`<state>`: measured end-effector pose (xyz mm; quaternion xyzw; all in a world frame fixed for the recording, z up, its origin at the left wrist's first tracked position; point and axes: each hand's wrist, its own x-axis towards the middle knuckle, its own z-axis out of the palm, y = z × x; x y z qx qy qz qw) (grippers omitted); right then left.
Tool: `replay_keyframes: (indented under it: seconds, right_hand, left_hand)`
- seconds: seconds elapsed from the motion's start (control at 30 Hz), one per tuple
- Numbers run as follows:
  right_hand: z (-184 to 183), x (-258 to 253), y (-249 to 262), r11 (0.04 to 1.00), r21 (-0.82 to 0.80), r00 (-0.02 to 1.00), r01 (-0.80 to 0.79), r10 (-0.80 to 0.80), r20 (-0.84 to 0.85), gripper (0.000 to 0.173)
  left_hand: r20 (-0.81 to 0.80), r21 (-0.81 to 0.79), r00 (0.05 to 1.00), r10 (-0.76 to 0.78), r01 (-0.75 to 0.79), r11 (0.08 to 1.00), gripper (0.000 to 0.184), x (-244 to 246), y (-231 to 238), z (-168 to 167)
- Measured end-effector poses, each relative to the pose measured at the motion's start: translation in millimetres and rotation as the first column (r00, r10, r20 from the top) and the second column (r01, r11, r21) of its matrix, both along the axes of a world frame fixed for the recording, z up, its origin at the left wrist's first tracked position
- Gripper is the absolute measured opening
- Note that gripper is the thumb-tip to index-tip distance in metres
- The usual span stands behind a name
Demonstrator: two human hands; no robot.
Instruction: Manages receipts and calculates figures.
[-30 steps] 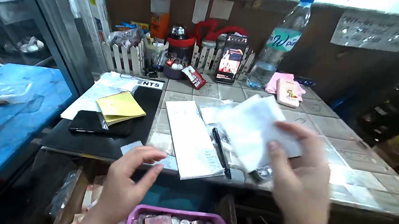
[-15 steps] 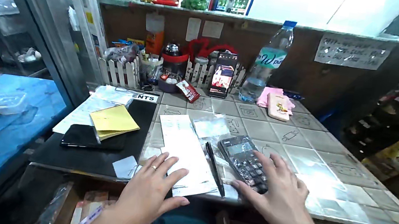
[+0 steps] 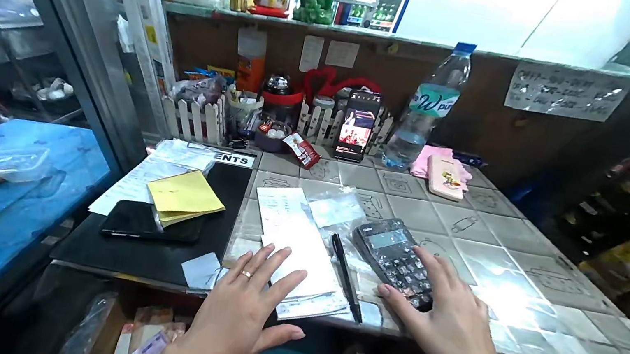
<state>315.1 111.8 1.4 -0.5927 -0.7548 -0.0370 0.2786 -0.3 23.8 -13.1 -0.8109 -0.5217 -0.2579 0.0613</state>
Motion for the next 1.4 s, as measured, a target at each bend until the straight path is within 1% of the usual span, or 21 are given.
replay_keyframes:
  seconds: [0.1,0.17,0.3,0.43,0.53,0.67,0.73,0.8,0.87,0.9,1.0,1.07,1.13,1.17,1.23,1.3,1.33,1.4]
  right_hand:
    - [1.2,-0.4,-0.4,0.999,0.036,0.999,-0.011,0.012,-0.042,0.095]
    - [1.5,0.0,-0.5,0.998,0.06,0.994,-0.022,0.029,-0.109,0.093]
    - [5.9,0.8,-4.3,0.998,0.06,0.972,-0.006,0.019,-0.234,0.094]
    - [8.9,1.2,-5.9,0.999,0.032,0.951,0.029,-0.018,-0.308,0.094]
    - [7.7,0.4,-4.8,0.998,0.027,0.956,0.059,-0.049,-0.289,0.094]
    - [5.5,-0.8,-3.7,0.997,0.044,0.971,0.065,-0.053,-0.235,0.093]
    - [4.3,-0.6,-3.3,0.997,0.052,0.976,0.062,-0.05,-0.213,0.094]
    - [3.1,-1.0,-2.7,0.995,0.073,0.981,0.064,-0.049,-0.188,0.095]
    - [0.3,-2.3,-1.7,0.993,0.096,0.986,0.072,-0.056,-0.16,0.097]
    - [-1.7,-2.7,-1.1,0.991,0.106,0.988,0.075,-0.059,-0.142,0.097]
    - [-6.2,-2.7,-0.1,0.989,0.117,0.991,0.089,-0.077,-0.108,0.097]
    - [-6.1,-4.1,-1.8,0.987,0.121,0.991,0.106,-0.095,-0.097,0.096]
    - [-6.3,-5.5,-3.2,0.984,0.134,0.991,0.116,-0.105,-0.088,0.094]
    - [-6.6,-6.0,-3.6,0.984,0.133,0.99,0.119,-0.108,-0.086,0.093]
    - [-6.8,-6.2,-4.6,0.983,0.129,0.99,0.127,-0.118,-0.079,0.092]
    - [-6.6,-5.5,-6.3,0.985,0.113,0.99,0.133,-0.126,-0.07,0.093]
    - [-6.1,-4.9,-7.4,0.986,0.101,0.99,0.132,-0.125,-0.067,0.092]
    - [-4.7,-3.8,-9.5,0.989,0.084,0.992,0.119,-0.114,-0.06,0.091]
  left_hand:
    - [0.07,0.03,0.997,-0.029,0.027,0.999,0.056,-1.7,-0.1,-2.9]
    - [0.06,0.04,0.998,-0.035,0.032,0.999,0.052,-2.5,-0.3,-5.2]
    - [0.041,0.036,0.999,-0.036,0.034,0.999,0.052,-3.1,-0.8,-7.4]
    - [0.034,0.033,0.999,-0.039,0.038,0.999,0.052,-3.6,-1.3,-7.9]
    - [0.03,0.036,0.999,-0.035,0.034,0.999,0.053,-3.0,-1.5,-7.0]
    - [0.057,0.034,0.997,-0.043,0.041,0.999,0.06,-2.7,-2.4,-3.0]
    - [0.107,0.035,0.993,-0.055,0.051,0.998,0.062,-3.1,-2.7,-3.4]
    - [0.192,0.045,0.978,-0.079,0.071,0.996,0.063,-2.5,-1.9,-2.0]
    - [0.248,0.063,0.963,-0.102,0.088,0.994,0.059,-1.0,3.3,7.4]
    - [0.245,0.079,0.963,-0.115,0.099,0.992,0.055,0.4,8.6,15.6]
    - [0.168,0.078,0.971,-0.169,0.157,0.984,0.046,10.1,36.1,50.8]
    - [0.134,-0.005,0.969,-0.21,0.212,0.977,0.044,21.3,64.0,73.7]
    - [0.121,-0.149,0.967,-0.223,0.239,0.959,0.041,34.3,98.1,88.2]
    - [0.103,-0.229,0.971,-0.217,0.236,0.944,0.043,39.9,117.2,91.5]
    - [0.077,-0.374,0.975,-0.211,0.224,0.9,0.052,46.9,154.6,88.1]
    - [0.109,-0.497,0.972,-0.207,0.234,0.836,0.064,48.7,179.1,79.4]
    - [0.126,-0.54,0.971,-0.204,0.24,0.807,0.069,48.5,184.2,75.5]
    - [0.108,-0.552,0.97,-0.218,0.241,0.799,0.073,46.7,186.0,65.3]
